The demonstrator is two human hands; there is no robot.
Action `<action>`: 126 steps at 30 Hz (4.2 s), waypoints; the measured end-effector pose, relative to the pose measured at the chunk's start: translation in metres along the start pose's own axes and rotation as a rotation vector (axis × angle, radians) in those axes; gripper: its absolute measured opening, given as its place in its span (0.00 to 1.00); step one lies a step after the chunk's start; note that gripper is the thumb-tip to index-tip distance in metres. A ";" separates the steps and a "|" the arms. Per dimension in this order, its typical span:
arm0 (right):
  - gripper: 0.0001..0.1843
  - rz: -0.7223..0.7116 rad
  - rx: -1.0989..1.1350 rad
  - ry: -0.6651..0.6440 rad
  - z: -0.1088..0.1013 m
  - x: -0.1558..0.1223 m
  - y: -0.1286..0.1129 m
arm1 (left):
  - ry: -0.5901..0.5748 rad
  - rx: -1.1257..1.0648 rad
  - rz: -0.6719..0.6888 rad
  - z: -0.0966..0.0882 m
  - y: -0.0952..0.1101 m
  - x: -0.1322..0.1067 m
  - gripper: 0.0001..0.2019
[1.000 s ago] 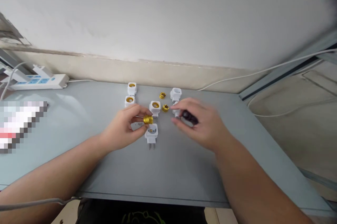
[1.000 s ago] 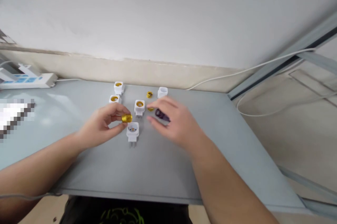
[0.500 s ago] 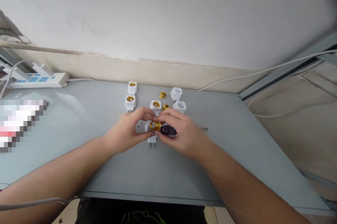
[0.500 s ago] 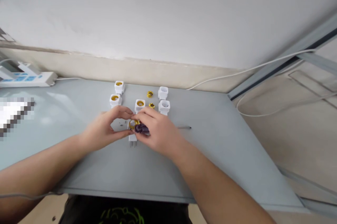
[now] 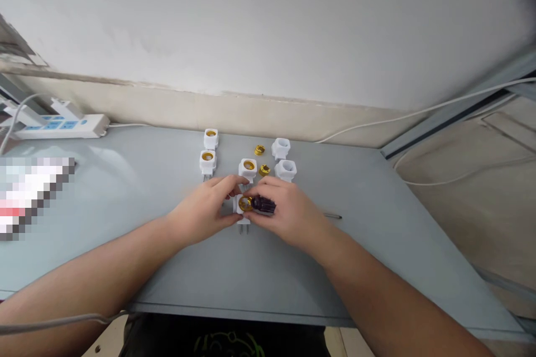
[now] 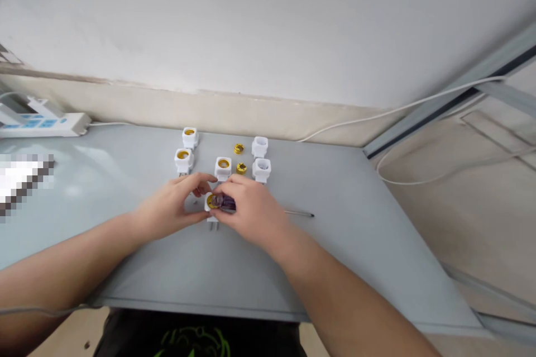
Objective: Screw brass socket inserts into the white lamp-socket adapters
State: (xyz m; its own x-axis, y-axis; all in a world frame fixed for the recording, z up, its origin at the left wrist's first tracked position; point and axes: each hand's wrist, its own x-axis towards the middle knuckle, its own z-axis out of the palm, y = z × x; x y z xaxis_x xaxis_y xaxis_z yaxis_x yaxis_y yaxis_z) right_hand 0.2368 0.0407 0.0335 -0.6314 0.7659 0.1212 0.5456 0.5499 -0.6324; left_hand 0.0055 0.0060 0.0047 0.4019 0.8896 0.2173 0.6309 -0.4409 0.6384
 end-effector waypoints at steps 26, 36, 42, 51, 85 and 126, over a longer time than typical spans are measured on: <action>0.20 -0.346 0.648 0.978 -0.075 -0.017 -0.004 | -0.118 -0.092 -0.104 -0.009 0.006 -0.003 0.32; 0.20 -0.356 1.248 0.959 -0.053 0.011 0.009 | -0.171 0.154 -0.329 -0.018 -0.011 -0.001 0.24; 0.23 -0.248 1.290 0.874 -0.023 0.021 0.004 | -0.143 0.169 -0.343 -0.012 -0.009 -0.001 0.23; 0.32 -0.063 1.368 0.868 -0.005 0.033 0.009 | -0.083 0.129 -0.277 -0.009 -0.019 -0.003 0.21; 0.24 0.052 1.681 1.071 -0.050 0.025 0.016 | 0.225 -0.226 -0.170 -0.012 -0.004 0.004 0.08; 0.10 -0.472 0.924 0.594 -0.060 0.034 -0.051 | -0.128 -0.063 0.143 0.004 -0.001 0.000 0.20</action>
State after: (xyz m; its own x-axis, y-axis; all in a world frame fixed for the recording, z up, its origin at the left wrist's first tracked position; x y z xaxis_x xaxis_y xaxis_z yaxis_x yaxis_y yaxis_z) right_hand 0.2199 0.0588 0.1157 -0.1769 0.7206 0.6704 -0.4279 0.5571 -0.7117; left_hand 0.0074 0.0057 0.0014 0.5681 0.7942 0.2156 0.5203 -0.5496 0.6536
